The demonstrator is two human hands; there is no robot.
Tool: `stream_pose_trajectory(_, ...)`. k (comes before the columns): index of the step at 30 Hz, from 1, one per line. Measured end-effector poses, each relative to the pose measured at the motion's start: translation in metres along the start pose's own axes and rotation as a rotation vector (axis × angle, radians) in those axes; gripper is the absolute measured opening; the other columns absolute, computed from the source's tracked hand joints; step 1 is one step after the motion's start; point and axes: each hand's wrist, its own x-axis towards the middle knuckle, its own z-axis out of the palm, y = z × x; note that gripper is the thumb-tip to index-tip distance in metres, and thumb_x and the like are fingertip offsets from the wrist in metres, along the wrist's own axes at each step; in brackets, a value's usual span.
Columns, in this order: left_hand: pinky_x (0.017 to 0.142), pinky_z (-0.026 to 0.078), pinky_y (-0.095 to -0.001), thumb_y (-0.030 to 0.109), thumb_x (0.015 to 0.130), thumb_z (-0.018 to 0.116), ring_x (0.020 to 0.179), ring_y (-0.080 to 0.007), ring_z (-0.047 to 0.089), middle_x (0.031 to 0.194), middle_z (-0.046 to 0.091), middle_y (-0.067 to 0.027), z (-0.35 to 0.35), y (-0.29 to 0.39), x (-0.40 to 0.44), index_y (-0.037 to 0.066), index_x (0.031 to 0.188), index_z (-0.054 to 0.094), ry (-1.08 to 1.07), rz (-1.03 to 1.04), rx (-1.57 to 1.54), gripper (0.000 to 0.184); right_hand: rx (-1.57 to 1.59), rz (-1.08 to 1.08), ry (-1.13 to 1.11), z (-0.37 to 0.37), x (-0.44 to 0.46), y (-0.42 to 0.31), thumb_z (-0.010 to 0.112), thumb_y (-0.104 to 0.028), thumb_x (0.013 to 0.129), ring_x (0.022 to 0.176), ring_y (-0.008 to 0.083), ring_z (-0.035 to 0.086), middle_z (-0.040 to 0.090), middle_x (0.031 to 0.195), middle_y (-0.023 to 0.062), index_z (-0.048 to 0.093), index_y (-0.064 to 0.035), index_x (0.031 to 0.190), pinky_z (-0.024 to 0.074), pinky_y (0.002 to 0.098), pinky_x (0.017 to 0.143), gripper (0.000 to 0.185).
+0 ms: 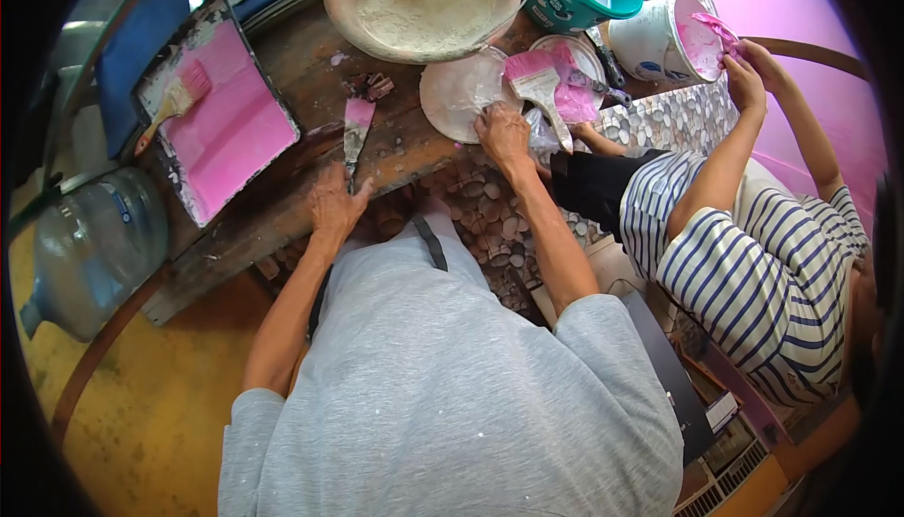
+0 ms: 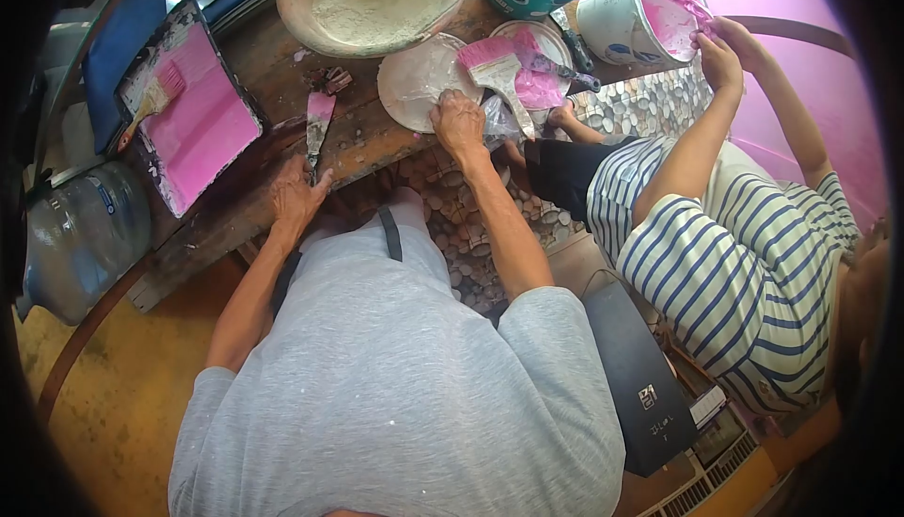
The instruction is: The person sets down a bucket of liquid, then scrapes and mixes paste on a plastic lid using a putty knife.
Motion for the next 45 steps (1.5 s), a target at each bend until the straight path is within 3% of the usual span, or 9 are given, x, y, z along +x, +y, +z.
stream_pose_trajectory(6, 0.069, 0.051, -0.0395, 0.031, 0.077, 0.068, 0.076, -0.0310, 0.066, 0.077, 0.068, -0.0146, 0.038, 0.041, 0.020, 0.002, 0.085, 0.066, -0.266, -0.035, -0.453, 0.030, 0.060, 0.087, 0.169, -0.054, -0.009, 0.006, 0.063, -0.018, 0.077, 0.073, 0.0337, 0.064, 0.065, 0.082, 0.0184, 0.064, 0.0002, 0.086, 0.0500, 0.0435, 0.069, 0.021)
stream_pose_trajectory(12, 0.073, 0.051, -0.0383, 0.034, 0.074, 0.069, 0.078, -0.0297, 0.067, 0.080, 0.070, -0.0144, 0.079, 0.085, 0.057, 0.003, 0.089, 0.069, -0.164, -0.273, -0.625, 0.035, 0.017, 0.201, 0.213, -0.098, 0.014, 0.060, 0.064, -0.023, 0.075, 0.068, 0.0305, 0.065, 0.065, 0.073, 0.0164, 0.067, -0.0010, 0.080, 0.0497, 0.0399, 0.067, 0.023)
stream_pose_trajectory(16, 0.073, 0.051, -0.0388, 0.036, 0.071, 0.071, 0.078, -0.0297, 0.067, 0.079, 0.070, -0.0136, 0.099, 0.090, 0.074, 0.003, 0.084, 0.070, -0.146, -0.411, -0.644, 0.036, 0.009, 0.313, 0.182, -0.097, 0.035, 0.095, 0.065, -0.026, 0.075, 0.074, 0.0310, 0.066, 0.067, 0.079, 0.0183, 0.068, -0.0005, 0.084, 0.0502, 0.0392, 0.071, 0.028)
stream_pose_trajectory(18, 0.072, 0.050, -0.0384, 0.035, 0.070, 0.072, 0.077, -0.0292, 0.067, 0.078, 0.070, -0.0133, 0.109, 0.088, 0.078, 0.004, 0.080, 0.070, -0.143, -0.493, -0.666, 0.032, -0.085, 0.218, 0.272, -0.086, 0.038, 0.108, 0.066, -0.028, 0.074, 0.079, 0.0323, 0.066, 0.067, 0.083, 0.0203, 0.067, 0.0011, 0.089, 0.0499, 0.0396, 0.074, 0.032)
stream_pose_trajectory(23, 0.069, 0.049, -0.0382, 0.031, 0.069, 0.070, 0.073, -0.0279, 0.065, 0.075, 0.068, -0.0139, 0.115, 0.086, 0.082, 0.003, 0.076, 0.069, -0.152, -0.520, -0.721, 0.029, -0.083, 0.123, 0.361, -0.071, 0.009, 0.078, 0.069, -0.028, 0.075, 0.077, 0.0350, 0.062, 0.064, 0.085, 0.0182, 0.066, -0.0011, 0.097, 0.0489, 0.0420, 0.073, 0.035)
stream_pose_trajectory(28, 0.064, 0.048, -0.0372, 0.028, 0.069, 0.071, 0.066, -0.0216, 0.062, 0.066, 0.064, -0.0133, 0.111, 0.092, 0.076, -0.001, 0.072, 0.064, -0.040, -0.450, -0.774, 0.030, -0.054, 0.191, 0.393, -0.052, -0.033, 0.064, 0.067, -0.025, 0.077, 0.093, 0.0349, 0.058, 0.061, 0.098, 0.0182, 0.064, -0.0017, 0.101, 0.0457, 0.0425, 0.082, 0.034)
stream_pose_trajectory(33, 0.064, 0.053, -0.0276, 0.018, 0.080, 0.066, 0.071, -0.0146, 0.060, 0.083, 0.064, -0.0098, 0.100, 0.087, 0.075, -0.002, 0.089, 0.059, -0.237, -0.474, -1.211, 0.023, -0.040, 0.314, 0.388, -0.043, -0.049, 0.082, 0.066, -0.024, 0.077, 0.094, 0.0359, 0.056, 0.060, 0.101, 0.0189, 0.063, -0.0022, 0.103, 0.0452, 0.0429, 0.084, 0.034)
stream_pose_trajectory(39, 0.077, 0.054, -0.0304, 0.014, 0.089, 0.059, 0.084, -0.0158, 0.061, 0.099, 0.061, -0.0088, 0.086, 0.090, 0.077, 0.001, 0.109, 0.053, -0.410, -0.440, -1.255, 0.025, 0.037, 0.331, 0.286, -0.047, -0.053, 0.091, 0.068, -0.019, 0.073, 0.091, 0.0374, 0.061, 0.062, 0.096, 0.0217, 0.062, -0.0009, 0.105, 0.0480, 0.0426, 0.081, 0.037)
stream_pose_trajectory(45, 0.077, 0.054, -0.0300, 0.011, 0.089, 0.057, 0.084, -0.0156, 0.061, 0.102, 0.061, -0.0082, 0.078, 0.086, 0.070, 0.001, 0.109, 0.053, -0.459, -0.407, -1.307, 0.022, 0.054, 0.360, 0.275, -0.053, -0.053, 0.100, 0.069, -0.017, 0.073, 0.091, 0.0384, 0.061, 0.063, 0.099, 0.0227, 0.064, 0.0001, 0.104, 0.0482, 0.0428, 0.080, 0.035)
